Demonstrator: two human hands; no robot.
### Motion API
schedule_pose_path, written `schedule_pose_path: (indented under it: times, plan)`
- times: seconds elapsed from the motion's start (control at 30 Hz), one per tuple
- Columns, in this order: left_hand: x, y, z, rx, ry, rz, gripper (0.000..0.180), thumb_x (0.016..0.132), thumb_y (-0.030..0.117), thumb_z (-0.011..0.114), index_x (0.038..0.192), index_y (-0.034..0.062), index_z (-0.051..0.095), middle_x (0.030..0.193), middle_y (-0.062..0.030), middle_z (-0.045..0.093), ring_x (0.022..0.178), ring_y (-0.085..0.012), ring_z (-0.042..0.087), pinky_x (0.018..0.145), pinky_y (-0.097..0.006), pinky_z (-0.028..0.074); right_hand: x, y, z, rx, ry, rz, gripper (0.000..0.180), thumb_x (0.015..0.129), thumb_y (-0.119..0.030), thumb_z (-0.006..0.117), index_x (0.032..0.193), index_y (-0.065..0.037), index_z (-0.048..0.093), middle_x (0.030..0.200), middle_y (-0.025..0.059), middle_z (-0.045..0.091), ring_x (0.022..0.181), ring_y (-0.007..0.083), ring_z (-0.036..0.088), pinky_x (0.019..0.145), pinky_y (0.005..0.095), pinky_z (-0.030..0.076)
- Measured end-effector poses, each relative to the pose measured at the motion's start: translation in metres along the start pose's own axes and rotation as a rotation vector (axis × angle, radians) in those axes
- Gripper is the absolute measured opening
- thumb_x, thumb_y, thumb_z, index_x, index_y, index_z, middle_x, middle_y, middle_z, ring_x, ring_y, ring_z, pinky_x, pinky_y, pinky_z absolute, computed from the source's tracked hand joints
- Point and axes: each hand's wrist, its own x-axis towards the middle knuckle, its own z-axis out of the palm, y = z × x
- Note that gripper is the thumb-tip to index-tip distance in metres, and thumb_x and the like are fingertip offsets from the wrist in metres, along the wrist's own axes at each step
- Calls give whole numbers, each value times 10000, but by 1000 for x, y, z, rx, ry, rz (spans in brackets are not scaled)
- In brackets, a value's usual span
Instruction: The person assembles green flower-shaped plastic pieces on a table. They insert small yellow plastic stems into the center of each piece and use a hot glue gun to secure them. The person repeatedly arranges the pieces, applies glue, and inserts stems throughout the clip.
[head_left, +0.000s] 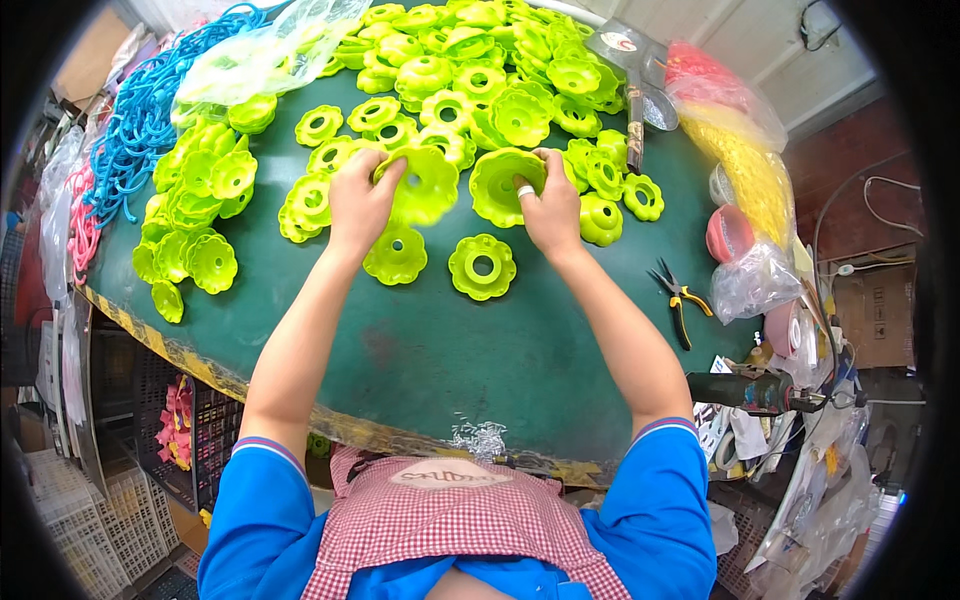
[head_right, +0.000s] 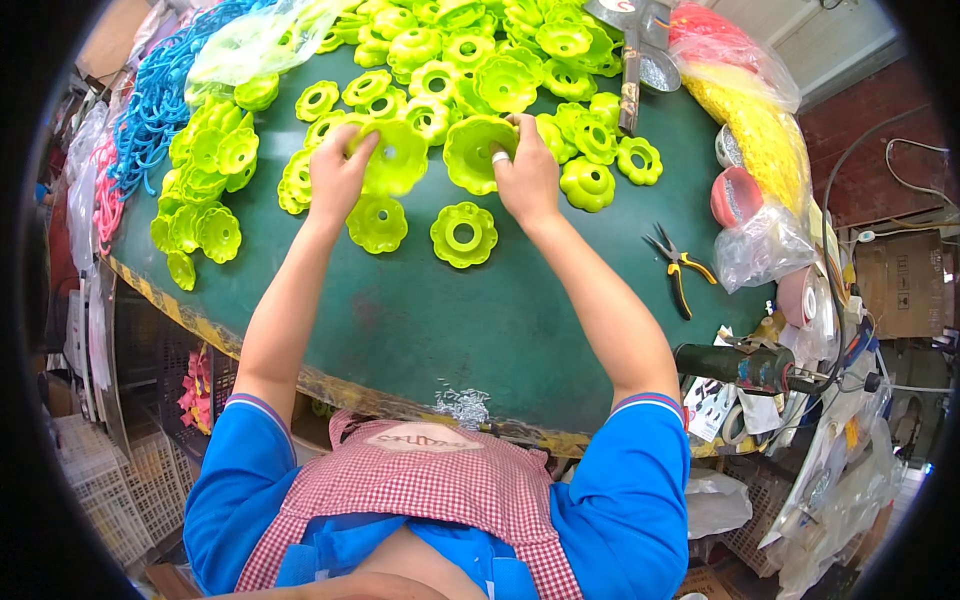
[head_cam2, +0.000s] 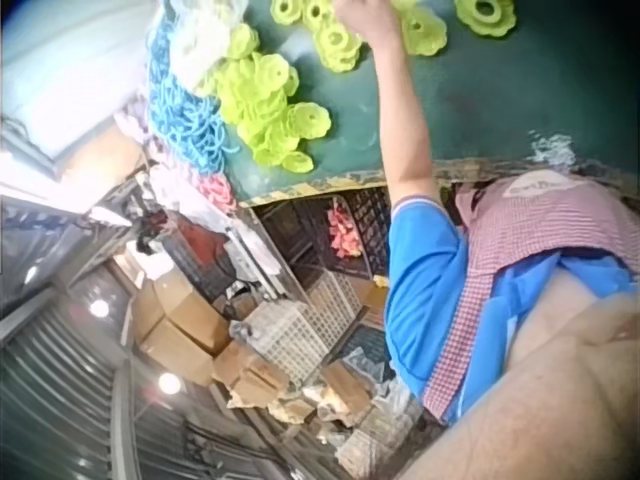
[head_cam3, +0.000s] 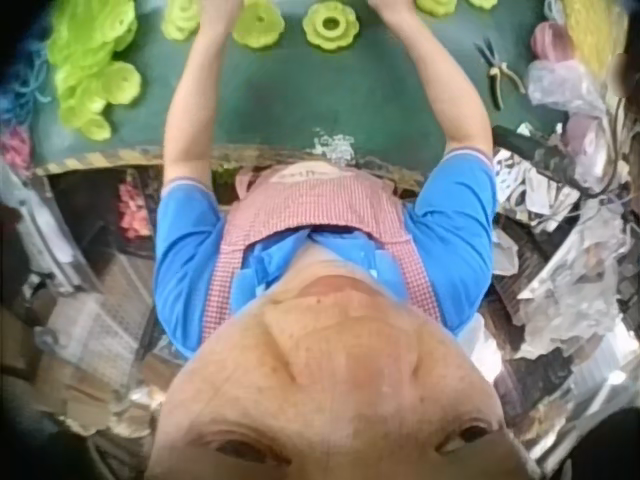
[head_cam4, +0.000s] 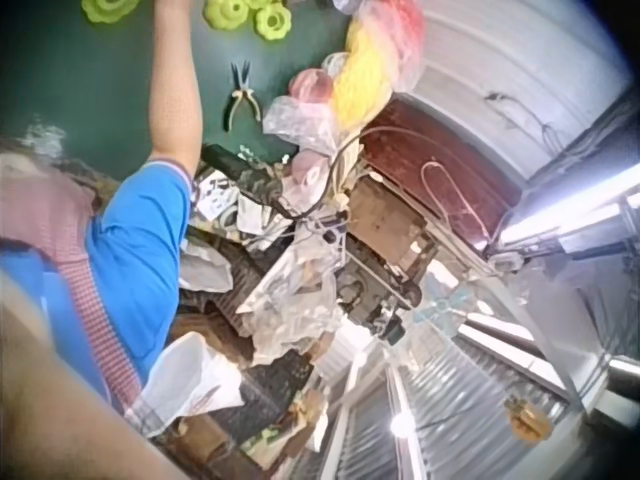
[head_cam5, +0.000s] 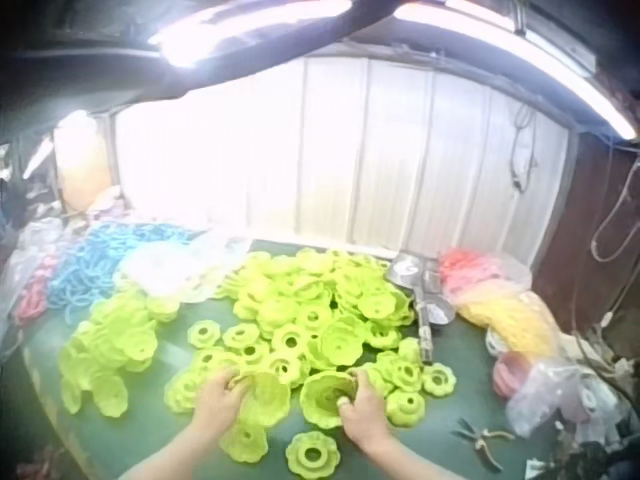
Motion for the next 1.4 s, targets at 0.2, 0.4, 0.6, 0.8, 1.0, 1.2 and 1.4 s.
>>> schedule_pose_path:
  times: [0.2,0.4,0.6,0.8,1.0,1.2,1.4]
  plan:
    - [-67,-19,36,-535,-141,-1,266,870,55,695,1042,42,493,1309,-151,502,1204,-226,506,1048,-353,386,-39,-31,9,421,-435,-93,484,964,-321,567,1355,-48,483,1191,180,621,1037,366,624,875,427,509]
    - [-100,-18,22,-502,-328,-30,369,822,0,706,1122,58,498,1166,-69,565,1150,-182,546,977,-343,436,18,33,-20,-596,-64,-343,589,807,-270,736,1356,-169,546,1399,161,496,1194,363,537,1010,452,438]
    - [-128,-4,6,-108,-639,31,634,719,117,798,1306,89,561,1218,-138,644,1127,-289,623,990,-376,481,29,44,-21,-632,-224,-187,747,720,-289,810,1395,-213,499,1385,166,487,1251,369,488,1090,491,358]
    - [-125,-6,-8,-295,-633,-75,572,705,3,773,1251,50,608,1108,-90,693,1033,-189,649,928,-328,513,25,45,-19,-346,-57,-25,749,686,-201,838,1366,-176,525,1302,196,504,1145,376,553,999,419,471]
    - [-69,-46,-25,463,57,394,485,713,153,827,1142,58,622,1115,-134,658,1012,-326,636,890,-410,515,-10,11,-24,194,47,-93,756,789,-69,734,1469,-104,406,1000,200,655,887,380,633,813,397,512]
    - [-88,-49,-20,5,-154,-11,405,787,104,792,1111,52,554,1042,-132,699,973,-262,682,856,-354,528,-78,27,-81,-424,206,-647,395,764,-15,708,1156,-52,671,853,88,646,752,257,610,737,404,474]
    - [-137,-21,3,-945,-458,-373,393,865,20,714,1177,74,482,1072,-35,634,997,-139,617,883,-312,521,-150,-7,-67,-223,-284,-786,269,696,-178,783,946,-115,706,866,32,648,855,234,638,903,420,506]
